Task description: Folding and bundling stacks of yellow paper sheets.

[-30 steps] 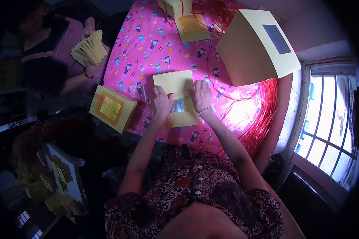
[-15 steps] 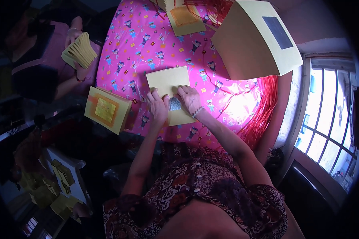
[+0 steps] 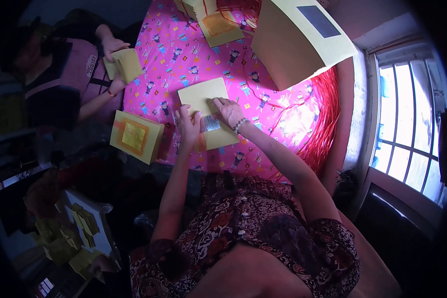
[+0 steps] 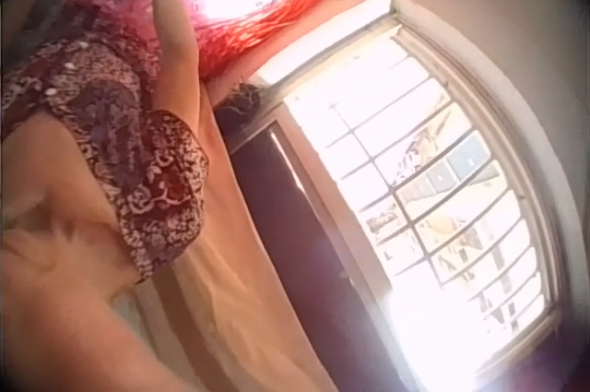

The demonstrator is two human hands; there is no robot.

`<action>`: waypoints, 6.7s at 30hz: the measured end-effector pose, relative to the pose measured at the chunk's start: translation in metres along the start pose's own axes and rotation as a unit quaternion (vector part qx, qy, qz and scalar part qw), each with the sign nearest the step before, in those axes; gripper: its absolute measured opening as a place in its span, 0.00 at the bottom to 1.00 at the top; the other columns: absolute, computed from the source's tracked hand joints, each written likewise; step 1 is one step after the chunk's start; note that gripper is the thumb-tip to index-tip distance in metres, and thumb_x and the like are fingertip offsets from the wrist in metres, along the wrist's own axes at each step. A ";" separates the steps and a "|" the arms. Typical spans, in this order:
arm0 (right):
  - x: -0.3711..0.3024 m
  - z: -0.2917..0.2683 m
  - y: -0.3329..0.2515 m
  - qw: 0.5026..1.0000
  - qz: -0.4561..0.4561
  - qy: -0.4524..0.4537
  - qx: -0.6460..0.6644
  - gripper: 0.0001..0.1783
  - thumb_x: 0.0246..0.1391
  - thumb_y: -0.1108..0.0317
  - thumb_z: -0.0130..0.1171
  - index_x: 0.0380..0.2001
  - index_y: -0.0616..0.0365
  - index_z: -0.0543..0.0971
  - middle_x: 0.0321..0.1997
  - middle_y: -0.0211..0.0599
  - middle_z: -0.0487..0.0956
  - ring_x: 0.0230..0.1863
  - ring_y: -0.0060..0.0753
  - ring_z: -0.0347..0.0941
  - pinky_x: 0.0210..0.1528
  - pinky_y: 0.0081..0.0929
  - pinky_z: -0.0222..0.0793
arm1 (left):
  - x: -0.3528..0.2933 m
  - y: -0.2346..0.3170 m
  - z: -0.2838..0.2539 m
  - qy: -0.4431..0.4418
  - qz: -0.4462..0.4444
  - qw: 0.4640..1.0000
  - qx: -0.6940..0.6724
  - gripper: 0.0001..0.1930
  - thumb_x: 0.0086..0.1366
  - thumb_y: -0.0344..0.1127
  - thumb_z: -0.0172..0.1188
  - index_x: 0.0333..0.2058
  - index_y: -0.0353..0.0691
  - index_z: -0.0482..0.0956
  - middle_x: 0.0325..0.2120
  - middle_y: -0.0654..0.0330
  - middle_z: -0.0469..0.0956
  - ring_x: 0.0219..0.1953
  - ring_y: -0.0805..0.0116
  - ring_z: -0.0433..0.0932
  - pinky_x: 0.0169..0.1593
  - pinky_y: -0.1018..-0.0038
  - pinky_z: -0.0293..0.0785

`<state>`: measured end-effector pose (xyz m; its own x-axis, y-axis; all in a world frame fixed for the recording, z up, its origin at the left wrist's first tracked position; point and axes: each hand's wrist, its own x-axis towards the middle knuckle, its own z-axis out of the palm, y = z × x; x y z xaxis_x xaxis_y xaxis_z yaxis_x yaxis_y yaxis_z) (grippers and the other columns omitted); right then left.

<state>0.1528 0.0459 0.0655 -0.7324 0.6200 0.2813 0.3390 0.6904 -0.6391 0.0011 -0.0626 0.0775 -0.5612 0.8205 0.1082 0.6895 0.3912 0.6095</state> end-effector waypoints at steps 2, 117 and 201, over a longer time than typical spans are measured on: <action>0.002 -0.003 -0.002 0.997 0.022 -0.072 -0.032 0.20 0.46 0.62 0.60 0.41 0.56 0.69 0.39 0.38 0.70 0.37 0.41 0.72 0.41 0.37 0.72 | 0.004 -0.015 -0.005 -0.008 -0.055 0.981 -0.185 0.16 0.59 0.35 0.60 0.43 0.37 0.68 0.34 0.51 0.69 0.33 0.57 0.73 0.38 0.66 0.70; -0.050 -0.055 -0.006 0.969 -0.050 -0.241 -0.029 0.15 0.55 0.54 0.53 0.27 0.53 0.78 0.31 0.37 0.73 0.38 0.41 0.73 0.39 0.36 0.70 | -0.039 -0.012 -0.065 -0.231 0.120 0.962 -0.083 0.11 0.60 0.38 0.59 0.35 0.38 0.82 0.31 0.56 0.79 0.34 0.63 0.78 0.36 0.72 0.75; 0.023 -0.029 0.018 0.952 0.287 -0.094 0.057 0.21 0.46 0.54 0.63 0.20 0.64 0.74 0.22 0.50 0.76 0.26 0.47 0.75 0.32 0.38 0.69 | -0.002 -0.022 0.006 0.051 -0.140 0.977 -0.151 0.12 0.55 0.33 0.63 0.22 0.36 0.68 0.16 0.66 0.68 0.19 0.79 0.65 0.23 0.78 0.61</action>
<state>0.1591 0.0835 0.0817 -0.5425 0.7974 -0.2643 0.6567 0.2063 -0.7254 -0.0108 -0.0704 0.0592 -0.7622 0.6468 -0.0282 0.3435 0.4410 0.8292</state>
